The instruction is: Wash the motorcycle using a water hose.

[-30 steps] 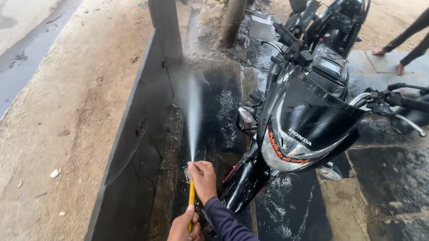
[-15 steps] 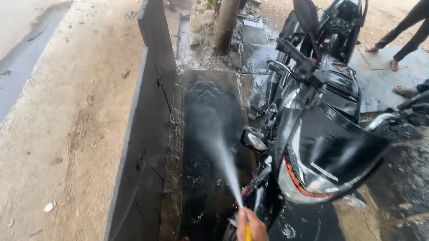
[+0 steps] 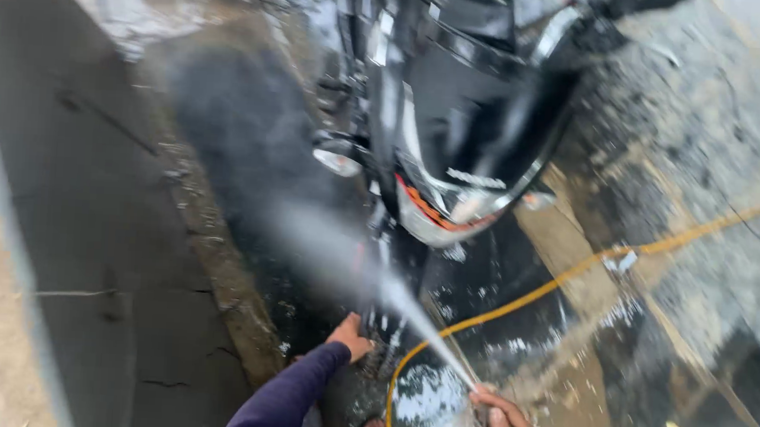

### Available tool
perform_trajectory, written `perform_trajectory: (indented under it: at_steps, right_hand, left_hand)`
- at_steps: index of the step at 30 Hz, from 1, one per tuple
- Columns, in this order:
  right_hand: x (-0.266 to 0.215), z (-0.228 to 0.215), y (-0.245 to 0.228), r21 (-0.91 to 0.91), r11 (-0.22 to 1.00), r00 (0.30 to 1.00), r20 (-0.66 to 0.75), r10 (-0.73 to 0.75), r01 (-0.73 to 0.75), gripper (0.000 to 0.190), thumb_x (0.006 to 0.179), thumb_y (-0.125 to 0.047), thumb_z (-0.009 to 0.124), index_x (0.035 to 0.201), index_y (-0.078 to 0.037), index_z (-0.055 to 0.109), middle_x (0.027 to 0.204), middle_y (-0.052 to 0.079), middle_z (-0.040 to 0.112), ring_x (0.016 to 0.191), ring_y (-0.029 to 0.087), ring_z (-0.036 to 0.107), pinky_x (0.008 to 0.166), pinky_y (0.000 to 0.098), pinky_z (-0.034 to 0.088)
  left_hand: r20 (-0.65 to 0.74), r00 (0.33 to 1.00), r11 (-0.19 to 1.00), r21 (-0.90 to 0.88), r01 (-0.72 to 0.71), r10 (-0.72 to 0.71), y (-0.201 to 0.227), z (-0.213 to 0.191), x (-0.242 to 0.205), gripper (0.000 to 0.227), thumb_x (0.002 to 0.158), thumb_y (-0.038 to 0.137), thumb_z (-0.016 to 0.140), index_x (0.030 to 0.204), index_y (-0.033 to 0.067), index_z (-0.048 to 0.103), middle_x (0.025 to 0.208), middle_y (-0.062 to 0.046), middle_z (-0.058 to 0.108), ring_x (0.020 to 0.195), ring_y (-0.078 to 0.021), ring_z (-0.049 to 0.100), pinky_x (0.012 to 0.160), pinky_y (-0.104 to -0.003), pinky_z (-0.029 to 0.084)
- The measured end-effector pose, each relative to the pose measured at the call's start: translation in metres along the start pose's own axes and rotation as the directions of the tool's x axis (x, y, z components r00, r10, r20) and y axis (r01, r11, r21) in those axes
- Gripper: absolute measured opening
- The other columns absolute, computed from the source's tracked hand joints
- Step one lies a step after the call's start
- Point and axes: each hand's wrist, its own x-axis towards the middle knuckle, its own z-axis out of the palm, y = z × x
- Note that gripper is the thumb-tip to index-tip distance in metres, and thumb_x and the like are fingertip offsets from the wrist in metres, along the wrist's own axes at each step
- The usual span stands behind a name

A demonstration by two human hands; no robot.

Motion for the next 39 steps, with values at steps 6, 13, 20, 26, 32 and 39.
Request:
perform_trajectory:
  at_steps: [6,13,20,26,32,39]
  right_hand:
    - [-0.091,-0.062,0.083,0.505,0.862,0.999,-0.003,-0.051,0.046,0.038,0.106,-0.020,0.045,0.127,0.010,0.059,0.148,0.039,0.050,0.137,0.049,0.055,0.118,0.0546,0.035]
    - [-0.180,-0.158,0.260,0.554,0.832,0.984,0.126,-0.127,0.036,0.042,0.108,-0.022,0.051,0.133,0.010,0.058,0.153,0.044,0.041,0.144,0.053,0.041,0.124,0.0590,0.025]
    - [-0.136,-0.113,0.034,0.416,0.895,0.979,0.045,-0.199,0.163,0.040,0.109,-0.025,0.049,0.129,0.005,0.065,0.152,0.034,0.055,0.148,0.042,0.049,0.126,0.0467,0.028]
    - [-0.124,-0.122,0.032,0.355,0.928,0.992,0.090,0.086,-0.113,0.035,0.105,-0.015,0.049,0.127,0.008,0.063,0.151,0.027,0.059,0.105,0.030,0.055,0.088,0.0375,0.040]
    - [-0.087,-0.074,-0.119,0.201,0.976,0.996,-0.025,0.087,-0.081,0.032,0.103,-0.023,0.054,0.117,0.002,0.068,0.138,0.021,0.068,0.079,0.013,0.060,0.068,0.0261,0.048]
    - [-0.054,-0.027,-0.250,0.141,0.977,0.986,0.075,0.149,-0.158,0.034,0.102,-0.027,0.053,0.124,-0.006,0.069,0.110,0.023,0.063,0.049,0.008,0.053,0.046,0.0251,0.046]
  left_hand:
    - [-0.015,0.998,0.993,-0.093,-0.066,0.065,0.020,0.053,0.015,0.128,0.067,0.033,0.093,0.158,0.0027,0.009,0.157,-0.029,0.034,0.147,-0.0355,0.037,0.119,-0.035,0.032]
    - [-0.136,0.976,0.979,-0.135,0.153,-0.171,0.077,0.081,-0.014,0.138,0.064,0.029,0.092,0.164,0.0119,-0.001,0.136,-0.027,0.062,0.126,-0.0390,0.063,0.110,-0.037,0.047]
    - [0.183,0.965,0.951,0.212,-0.225,0.188,0.109,0.180,0.024,0.119,0.066,0.042,0.097,0.151,-0.0042,0.028,0.137,-0.031,0.058,0.126,-0.0399,0.060,0.107,-0.039,0.049]
    - [0.319,0.866,0.906,0.050,-0.421,0.385,0.084,0.227,-0.102,0.113,0.069,0.019,0.080,0.165,0.0134,0.019,0.167,-0.021,0.024,0.143,-0.0396,0.042,0.118,-0.038,0.034]
    - [0.180,0.949,0.966,-0.063,-0.252,0.260,-0.041,0.141,-0.219,0.088,0.073,0.029,0.081,0.152,0.0146,0.045,0.149,-0.013,0.057,0.138,-0.0251,0.057,0.112,-0.031,0.047]
    - [-0.173,0.976,0.991,-0.050,0.123,-0.130,-0.124,-0.024,-0.268,0.090,0.068,0.028,0.087,0.149,0.0294,0.048,0.140,-0.007,0.065,0.132,-0.0271,0.061,0.112,-0.034,0.048]
